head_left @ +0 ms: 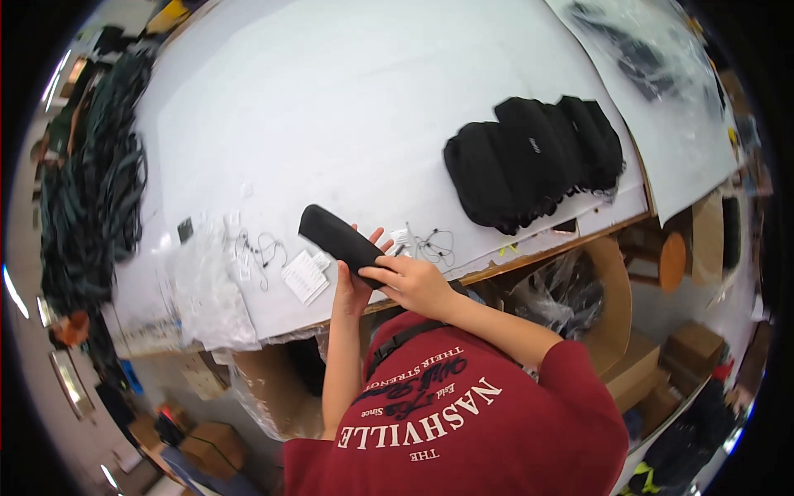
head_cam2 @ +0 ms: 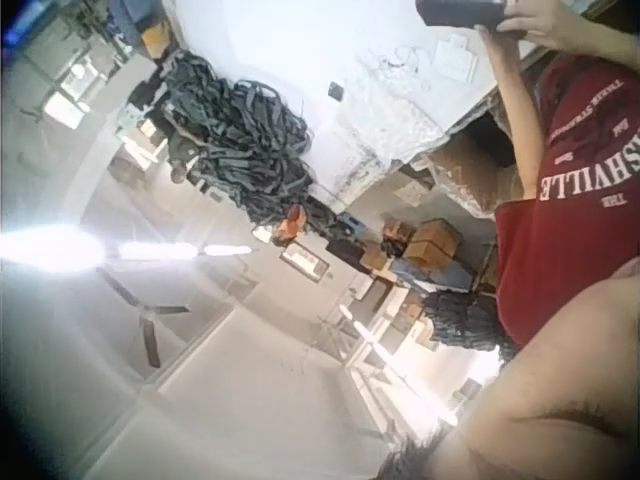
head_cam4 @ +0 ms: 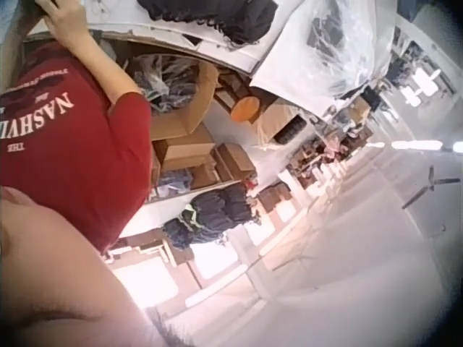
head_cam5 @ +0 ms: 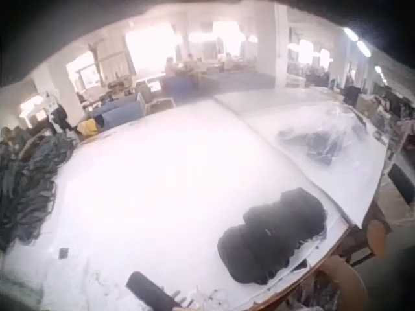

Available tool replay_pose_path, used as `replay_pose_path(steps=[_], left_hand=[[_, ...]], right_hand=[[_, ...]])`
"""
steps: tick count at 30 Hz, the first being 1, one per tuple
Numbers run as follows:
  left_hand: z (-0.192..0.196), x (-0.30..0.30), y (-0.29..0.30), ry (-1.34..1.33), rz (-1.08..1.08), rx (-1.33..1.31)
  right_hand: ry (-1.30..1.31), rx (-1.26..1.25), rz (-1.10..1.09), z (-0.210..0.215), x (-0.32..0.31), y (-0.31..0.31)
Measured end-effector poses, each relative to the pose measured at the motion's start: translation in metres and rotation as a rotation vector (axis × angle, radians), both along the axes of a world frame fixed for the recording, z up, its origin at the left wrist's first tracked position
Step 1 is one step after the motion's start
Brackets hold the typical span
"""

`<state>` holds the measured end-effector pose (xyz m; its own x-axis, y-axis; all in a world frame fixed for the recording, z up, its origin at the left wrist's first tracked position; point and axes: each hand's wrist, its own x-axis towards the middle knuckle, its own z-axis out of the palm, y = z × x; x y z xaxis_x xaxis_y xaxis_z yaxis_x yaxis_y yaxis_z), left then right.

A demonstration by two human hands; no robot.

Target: The person is attaching tags to black zipper bags and organizing them in a stack on a table.

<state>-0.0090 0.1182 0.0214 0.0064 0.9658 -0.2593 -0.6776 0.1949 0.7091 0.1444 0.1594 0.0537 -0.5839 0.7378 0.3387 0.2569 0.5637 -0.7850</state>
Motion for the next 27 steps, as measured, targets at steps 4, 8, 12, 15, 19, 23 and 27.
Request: replay_pose_path(steps=[4, 8, 12, 15, 19, 23, 27], left_hand=[[-0.004, 0.011, 0.024, 0.024, 0.019, -0.124], [-0.004, 0.002, 0.046, -0.128, 0.102, -0.145], [-0.018, -0.016, 0.072, 0.078, 0.195, -0.342], [-0.051, -0.051, 0.085, 0.203, 0.166, -0.400], [-0.064, -0.072, 0.092, 0.453, 0.146, -0.507], [-0.084, -0.080, 0.080, 0.536, 0.208, -0.500], [-0.087, -0.074, 0.073, 0.887, 0.249, -0.357]], right_hand=[[-0.132, -0.182, 0.128, 0.041, 0.038, 0.027], [-0.177, 0.133, -0.446, 0.060, 0.104, 0.107], [-0.666, 0.050, -0.944, 0.052, 0.172, 0.151], [-0.629, 0.012, -0.917, 0.034, 0.183, 0.157], [-0.177, -0.235, -0.906, 0.065, 0.161, 0.148], [0.444, -0.519, -0.622, 0.056, 0.102, 0.140], [0.857, -1.391, -0.306, -0.028, -0.008, 0.130]])
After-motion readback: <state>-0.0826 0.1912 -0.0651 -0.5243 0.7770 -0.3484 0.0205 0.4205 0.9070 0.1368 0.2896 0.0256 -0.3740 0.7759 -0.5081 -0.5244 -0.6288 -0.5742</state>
